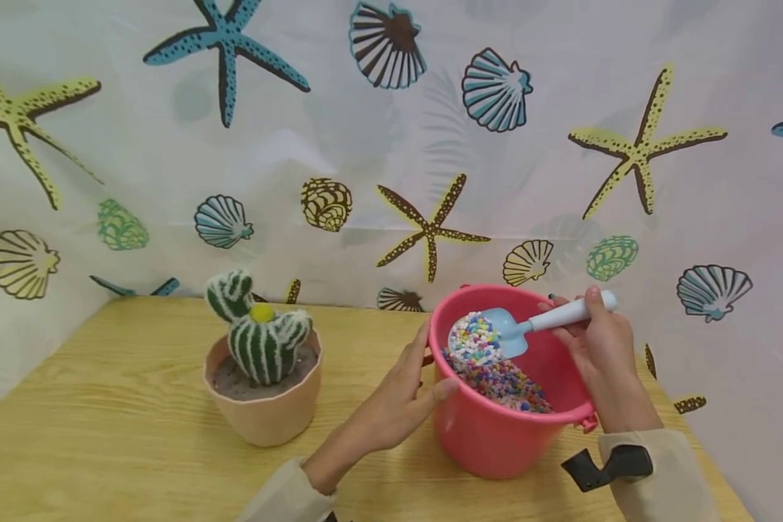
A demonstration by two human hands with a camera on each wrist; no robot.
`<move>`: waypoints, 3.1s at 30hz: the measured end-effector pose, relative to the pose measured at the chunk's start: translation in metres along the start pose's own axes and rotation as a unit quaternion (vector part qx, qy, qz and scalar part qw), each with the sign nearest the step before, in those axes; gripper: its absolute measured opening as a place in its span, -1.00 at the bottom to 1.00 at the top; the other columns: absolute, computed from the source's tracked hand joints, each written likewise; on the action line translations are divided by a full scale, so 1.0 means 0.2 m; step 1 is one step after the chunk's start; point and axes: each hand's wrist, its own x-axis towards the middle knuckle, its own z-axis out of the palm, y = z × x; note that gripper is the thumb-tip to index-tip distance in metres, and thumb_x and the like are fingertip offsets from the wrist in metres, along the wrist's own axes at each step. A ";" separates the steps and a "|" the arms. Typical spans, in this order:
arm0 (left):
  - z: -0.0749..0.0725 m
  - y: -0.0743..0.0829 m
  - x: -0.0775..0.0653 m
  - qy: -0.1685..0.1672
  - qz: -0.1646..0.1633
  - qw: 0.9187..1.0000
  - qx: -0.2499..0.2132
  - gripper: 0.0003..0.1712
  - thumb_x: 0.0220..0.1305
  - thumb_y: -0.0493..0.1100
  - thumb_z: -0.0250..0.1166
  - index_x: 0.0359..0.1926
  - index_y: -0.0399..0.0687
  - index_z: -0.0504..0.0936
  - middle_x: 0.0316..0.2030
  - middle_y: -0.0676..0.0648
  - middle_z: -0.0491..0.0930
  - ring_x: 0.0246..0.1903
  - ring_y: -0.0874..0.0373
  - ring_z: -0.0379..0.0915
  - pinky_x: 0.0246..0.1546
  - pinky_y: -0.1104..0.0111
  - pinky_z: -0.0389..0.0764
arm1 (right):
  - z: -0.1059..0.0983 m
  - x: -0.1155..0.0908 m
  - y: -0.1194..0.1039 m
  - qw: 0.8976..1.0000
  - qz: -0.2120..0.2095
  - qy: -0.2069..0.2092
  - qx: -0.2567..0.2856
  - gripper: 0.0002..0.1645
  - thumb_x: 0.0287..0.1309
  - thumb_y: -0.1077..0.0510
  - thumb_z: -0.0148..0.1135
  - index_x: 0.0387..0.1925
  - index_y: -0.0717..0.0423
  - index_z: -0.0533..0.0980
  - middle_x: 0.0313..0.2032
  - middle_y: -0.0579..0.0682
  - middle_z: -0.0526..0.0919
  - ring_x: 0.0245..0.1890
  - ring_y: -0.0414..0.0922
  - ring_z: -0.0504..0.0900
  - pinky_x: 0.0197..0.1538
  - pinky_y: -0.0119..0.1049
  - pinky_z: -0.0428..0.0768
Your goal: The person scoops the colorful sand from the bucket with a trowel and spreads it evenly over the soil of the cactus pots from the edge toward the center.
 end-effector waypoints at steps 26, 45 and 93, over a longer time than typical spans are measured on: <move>-0.10 0.04 -0.15 -0.024 -0.001 0.999 0.048 -0.14 0.36 0.35 -0.09 0.50 0.05 -0.07 0.43 -0.03 0.10 0.33 0.03 0.21 0.20 0.08 0.44 | -0.01 -0.07 -0.04 0.993 0.035 0.004 0.113 -0.23 0.24 0.03 0.11 0.38 -0.30 0.00 -0.07 0.06 0.41 -0.28 0.11 0.67 0.13 -0.02 0.42; -0.26 0.02 -0.23 0.036 0.032 0.995 0.088 -0.36 0.46 0.14 -0.06 0.37 -0.16 0.22 0.30 -0.15 0.31 0.21 -0.06 0.35 0.17 0.06 0.43 | 0.11 -0.06 -0.01 0.990 0.058 0.005 0.126 -0.29 0.29 0.01 0.05 0.36 -0.42 0.01 0.09 0.00 0.28 0.31 -0.04 0.24 0.24 -0.04 0.32; -0.62 -0.07 -0.53 0.136 0.059 0.978 0.149 -0.77 0.42 -0.13 0.08 -0.07 -0.17 0.55 -0.13 -0.07 0.57 -0.14 0.16 0.49 -0.13 0.20 0.57 | 0.48 -0.10 0.12 0.985 0.114 0.020 0.127 -0.48 0.36 -0.02 -0.09 0.31 -0.31 0.09 0.10 0.07 0.33 0.23 0.07 0.37 0.28 -0.05 0.26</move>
